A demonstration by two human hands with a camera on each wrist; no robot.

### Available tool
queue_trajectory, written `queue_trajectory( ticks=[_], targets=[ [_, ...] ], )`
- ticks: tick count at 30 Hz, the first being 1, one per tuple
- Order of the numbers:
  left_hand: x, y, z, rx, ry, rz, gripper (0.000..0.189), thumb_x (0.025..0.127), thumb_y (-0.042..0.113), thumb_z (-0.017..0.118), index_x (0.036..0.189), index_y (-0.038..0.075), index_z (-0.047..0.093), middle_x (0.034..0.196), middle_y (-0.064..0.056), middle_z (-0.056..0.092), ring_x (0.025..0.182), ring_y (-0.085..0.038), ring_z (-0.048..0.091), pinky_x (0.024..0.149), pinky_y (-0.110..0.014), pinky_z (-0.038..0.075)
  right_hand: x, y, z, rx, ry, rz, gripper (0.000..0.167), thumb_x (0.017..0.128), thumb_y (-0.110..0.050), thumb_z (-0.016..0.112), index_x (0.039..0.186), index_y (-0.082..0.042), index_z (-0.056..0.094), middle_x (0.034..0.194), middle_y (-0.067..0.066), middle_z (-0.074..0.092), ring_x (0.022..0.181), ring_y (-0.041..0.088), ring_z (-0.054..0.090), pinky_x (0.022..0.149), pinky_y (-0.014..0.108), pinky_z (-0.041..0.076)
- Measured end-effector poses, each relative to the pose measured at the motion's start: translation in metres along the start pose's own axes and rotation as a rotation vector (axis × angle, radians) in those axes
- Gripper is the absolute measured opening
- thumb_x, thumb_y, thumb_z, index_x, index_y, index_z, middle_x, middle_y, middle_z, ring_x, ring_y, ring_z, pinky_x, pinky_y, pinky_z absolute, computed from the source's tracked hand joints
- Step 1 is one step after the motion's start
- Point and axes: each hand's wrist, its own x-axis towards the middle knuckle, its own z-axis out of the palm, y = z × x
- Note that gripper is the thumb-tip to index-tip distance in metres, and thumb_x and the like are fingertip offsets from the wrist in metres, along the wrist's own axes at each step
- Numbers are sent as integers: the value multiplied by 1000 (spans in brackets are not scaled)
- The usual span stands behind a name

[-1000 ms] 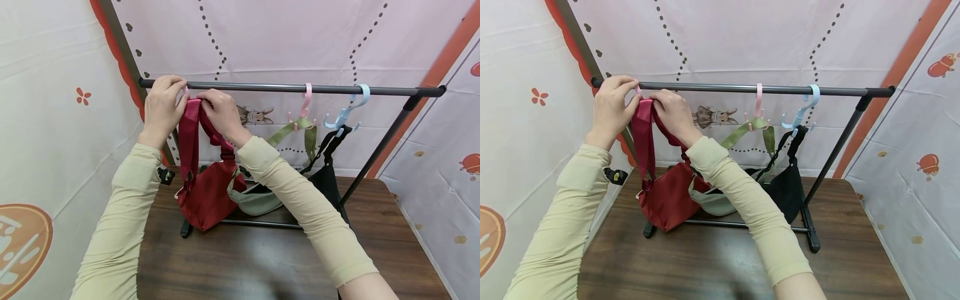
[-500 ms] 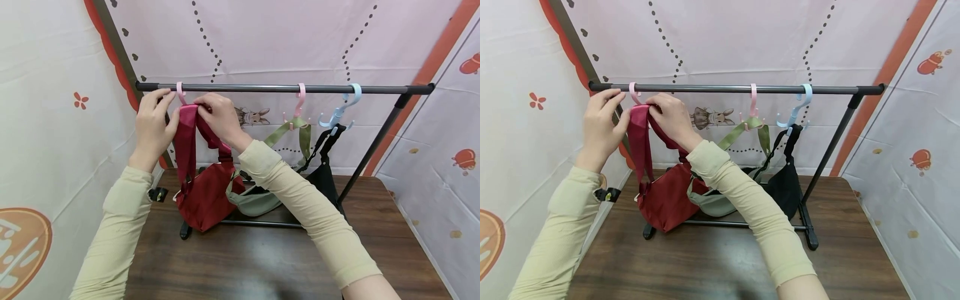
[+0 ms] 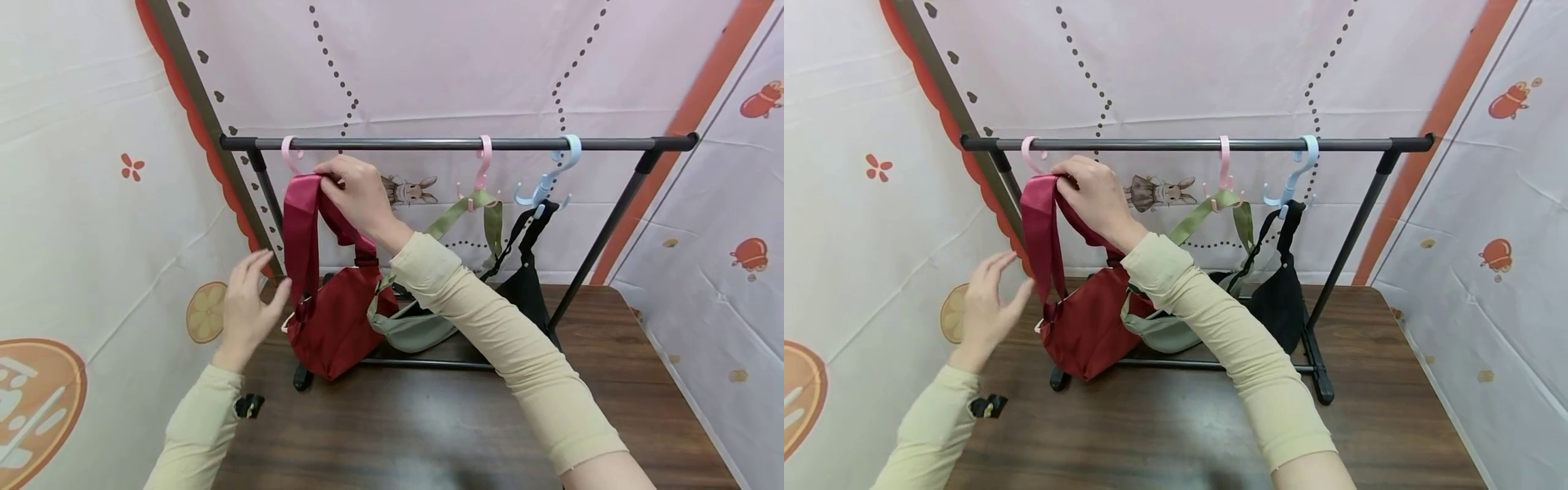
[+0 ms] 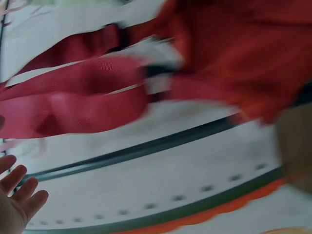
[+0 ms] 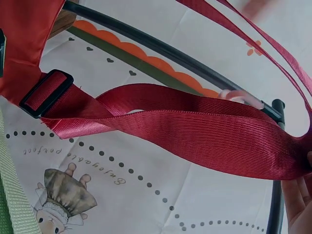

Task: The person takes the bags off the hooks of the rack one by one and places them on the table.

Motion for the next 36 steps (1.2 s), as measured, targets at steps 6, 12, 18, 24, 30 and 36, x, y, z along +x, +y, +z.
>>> queue_trajectory(
  ticks=[6, 12, 18, 24, 30, 36],
  targets=[
    [-69, -20, 20, 60, -107, -286, 71, 68, 28, 76, 125, -3, 48, 124, -21, 48, 113, -38, 43, 91, -51, 35, -2, -4, -2, -16, -25, 24, 17, 87, -6, 56, 95, -6, 70, 92, 2, 67, 80, 7, 58, 72, 11, 41],
    [-116, -29, 38, 98, -322, -615, 89, 69, 41, 75, 134, -2, 34, 132, -23, 37, 116, -39, 37, 91, -55, 35, -1, -4, -4, -22, -34, 28, 18, 87, -6, 55, 95, -5, 70, 92, 2, 67, 81, 8, 58, 72, 12, 40],
    [-139, -33, 49, 45, -351, -770, 89, 71, 34, 76, 137, -3, 29, 128, -24, 38, 112, -39, 41, 90, -55, 36, -3, -5, -7, -22, -49, 37, 17, 88, -7, 55, 96, -6, 70, 93, 2, 67, 82, 7, 57, 73, 12, 40],
    [-151, -36, 57, -36, -273, -836, 76, 70, 17, 77, 129, -7, 35, 116, -25, 46, 105, -39, 49, 85, -51, 42, -5, -6, -8, -26, -60, 38, 17, 88, -7, 56, 97, -7, 70, 94, 2, 67, 84, 6, 58, 74, 11, 41],
    [-153, -35, 60, -67, -164, -837, 57, 71, 7, 74, 119, -6, 45, 109, -26, 55, 97, -38, 58, 79, -49, 46, -8, -6, -9, -1, -52, 40, 16, 87, -5, 56, 95, -5, 70, 92, 3, 66, 82, 7, 58, 74, 10, 43],
    [-152, -36, 64, -39, -33, -840, 38, 72, 2, 70, 107, -4, 55, 92, -23, 65, 83, -32, 64, 72, -33, 46, -10, -6, -9, 9, -61, 34, 17, 87, -6, 56, 97, -5, 70, 94, 4, 67, 84, 8, 59, 75, 13, 45]
  ],
)
